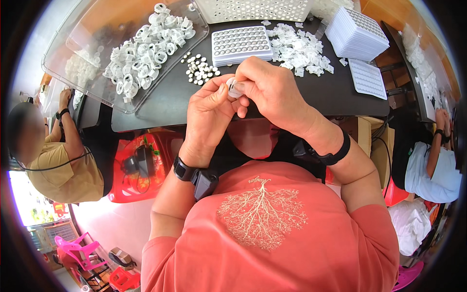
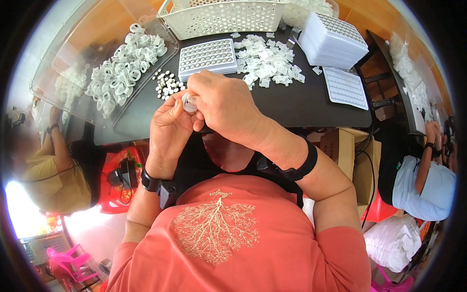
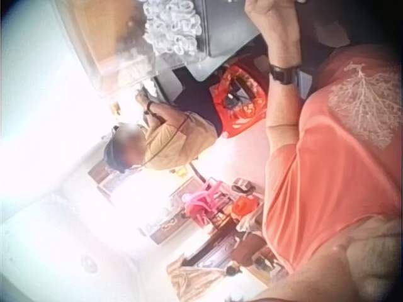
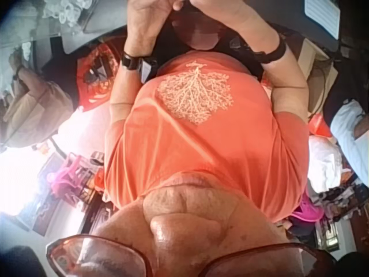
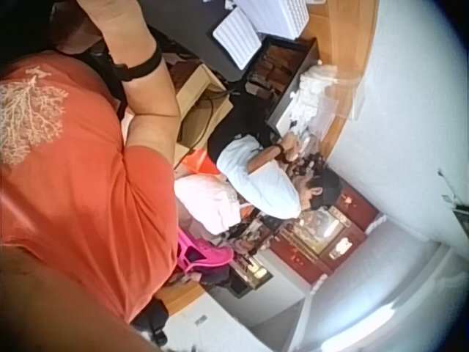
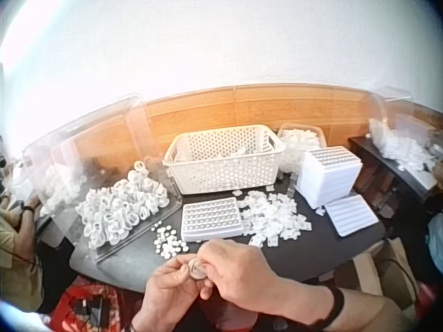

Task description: Assembling small white plastic components into a larger circular housing at a workbench.

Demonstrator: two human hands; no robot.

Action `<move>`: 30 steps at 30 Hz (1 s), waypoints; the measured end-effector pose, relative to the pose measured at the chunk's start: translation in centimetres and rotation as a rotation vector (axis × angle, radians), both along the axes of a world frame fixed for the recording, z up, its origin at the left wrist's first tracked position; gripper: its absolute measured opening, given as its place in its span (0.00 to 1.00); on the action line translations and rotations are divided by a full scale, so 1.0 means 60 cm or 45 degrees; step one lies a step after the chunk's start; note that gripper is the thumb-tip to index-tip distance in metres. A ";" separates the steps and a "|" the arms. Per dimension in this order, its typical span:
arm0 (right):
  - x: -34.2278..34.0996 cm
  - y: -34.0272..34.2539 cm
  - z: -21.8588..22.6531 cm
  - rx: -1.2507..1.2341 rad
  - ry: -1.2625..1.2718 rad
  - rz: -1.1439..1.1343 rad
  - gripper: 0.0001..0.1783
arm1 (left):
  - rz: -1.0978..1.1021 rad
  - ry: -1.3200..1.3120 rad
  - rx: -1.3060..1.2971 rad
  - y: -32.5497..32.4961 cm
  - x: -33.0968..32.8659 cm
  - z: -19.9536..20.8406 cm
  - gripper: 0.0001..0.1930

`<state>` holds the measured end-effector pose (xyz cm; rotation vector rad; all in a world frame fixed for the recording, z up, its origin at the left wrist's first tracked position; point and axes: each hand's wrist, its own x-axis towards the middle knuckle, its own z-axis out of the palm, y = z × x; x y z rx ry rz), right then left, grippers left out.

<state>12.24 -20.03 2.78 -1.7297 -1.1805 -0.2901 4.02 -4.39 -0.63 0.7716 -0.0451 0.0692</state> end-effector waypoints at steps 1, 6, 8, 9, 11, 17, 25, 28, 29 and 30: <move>-0.001 -0.001 0.003 -0.002 0.283 0.085 0.03 | 0.000 0.007 -0.003 0.000 0.001 0.001 0.15; -0.003 -0.003 0.002 0.039 0.179 0.014 0.03 | -0.023 0.003 -0.017 -0.002 0.002 0.004 0.15; 0.005 -0.008 0.006 -0.046 -0.019 0.014 0.03 | -0.014 0.001 0.017 -0.001 0.000 0.003 0.15; 0.005 -0.009 0.007 -0.046 -0.018 0.014 0.03 | -0.014 0.002 0.017 -0.003 -0.001 0.003 0.15; 0.007 -0.010 0.012 -0.071 -0.052 0.040 0.03 | 0.001 0.013 0.026 -0.004 -0.002 0.003 0.14; 0.012 -0.020 0.020 -0.050 0.623 0.314 0.05 | 0.000 -0.039 0.104 -0.007 -0.006 0.004 0.14; 0.033 -0.012 0.039 -0.124 0.854 0.559 0.04 | 0.009 -0.046 0.119 -0.007 -0.005 0.004 0.13; 0.044 -0.009 0.033 -0.092 1.133 0.715 0.03 | 0.011 -0.022 0.134 -0.007 -0.004 0.003 0.13; 0.045 -0.009 0.036 -0.098 1.160 0.729 0.02 | 0.022 -0.008 0.156 -0.006 -0.004 0.001 0.13; 0.045 -0.009 0.039 -0.105 1.185 0.742 0.02 | 0.024 -0.017 0.159 -0.005 -0.001 0.002 0.13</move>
